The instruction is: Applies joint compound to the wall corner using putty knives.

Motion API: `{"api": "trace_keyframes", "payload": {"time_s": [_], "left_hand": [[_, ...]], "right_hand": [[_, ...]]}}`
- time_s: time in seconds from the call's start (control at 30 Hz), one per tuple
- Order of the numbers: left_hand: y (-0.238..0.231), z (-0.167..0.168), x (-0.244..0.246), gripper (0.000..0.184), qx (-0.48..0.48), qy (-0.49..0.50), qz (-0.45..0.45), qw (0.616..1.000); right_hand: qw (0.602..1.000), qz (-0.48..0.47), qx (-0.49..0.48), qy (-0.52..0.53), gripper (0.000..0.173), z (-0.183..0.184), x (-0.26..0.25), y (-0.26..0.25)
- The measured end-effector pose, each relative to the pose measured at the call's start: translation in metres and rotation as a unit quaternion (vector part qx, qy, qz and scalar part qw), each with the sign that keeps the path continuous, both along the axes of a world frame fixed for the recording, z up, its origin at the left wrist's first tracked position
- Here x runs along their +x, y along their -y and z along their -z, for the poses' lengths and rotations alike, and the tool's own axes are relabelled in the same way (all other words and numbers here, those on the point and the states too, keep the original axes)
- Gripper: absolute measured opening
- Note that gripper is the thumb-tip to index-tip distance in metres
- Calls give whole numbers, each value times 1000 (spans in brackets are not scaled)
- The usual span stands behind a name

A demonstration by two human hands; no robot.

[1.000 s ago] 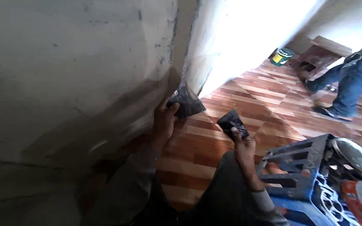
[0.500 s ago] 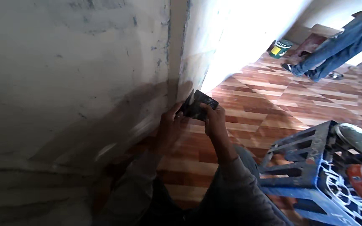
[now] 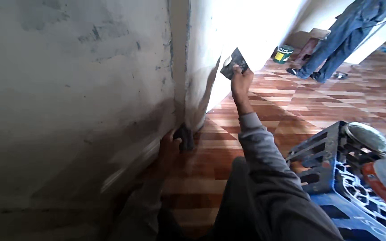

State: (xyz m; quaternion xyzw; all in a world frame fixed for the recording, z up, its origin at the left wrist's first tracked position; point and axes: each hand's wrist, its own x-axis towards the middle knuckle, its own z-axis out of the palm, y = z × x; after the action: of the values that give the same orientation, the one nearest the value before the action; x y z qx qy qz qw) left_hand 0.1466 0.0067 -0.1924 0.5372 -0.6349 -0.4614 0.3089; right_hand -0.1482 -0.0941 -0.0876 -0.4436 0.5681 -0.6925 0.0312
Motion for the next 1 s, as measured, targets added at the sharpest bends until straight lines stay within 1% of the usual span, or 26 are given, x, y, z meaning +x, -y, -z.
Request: {"api": "trace_keyframes", "payload": {"time_s": [0.07,0.13,0.3,0.5,0.63,0.73,0.87,1.0], "left_hand": [[-2,-4,-3,41,3,-15,20,1000],[-4,-8,-4,40,-3,-30,27,999],[-4,-3,-3,37,-12,-61,-1,998],[-2,2,-1,39,-22,-65,11,998],[-6,-4,3,35,-17,-57,-6,998],[-7,-7,10,37,-16,-53,-3,998],[-6,-2,17,34,-19,-46,-5,999],[-6,-2,21,33,-2,-48,-15,999]], "right_hand": [[998,29,39,-50,28,-1,-9,18],[994,42,60,-77,28,-3,-7,26],[990,60,77,-103,28,0,2,32],[985,75,103,-112,28,-7,14,39],[979,91,125,-131,28,-13,25,39],[980,88,130,-122,27,-16,34,36],[982,84,120,-123,27,-17,53,28],[982,82,103,-136,26,-18,84,13]]}}
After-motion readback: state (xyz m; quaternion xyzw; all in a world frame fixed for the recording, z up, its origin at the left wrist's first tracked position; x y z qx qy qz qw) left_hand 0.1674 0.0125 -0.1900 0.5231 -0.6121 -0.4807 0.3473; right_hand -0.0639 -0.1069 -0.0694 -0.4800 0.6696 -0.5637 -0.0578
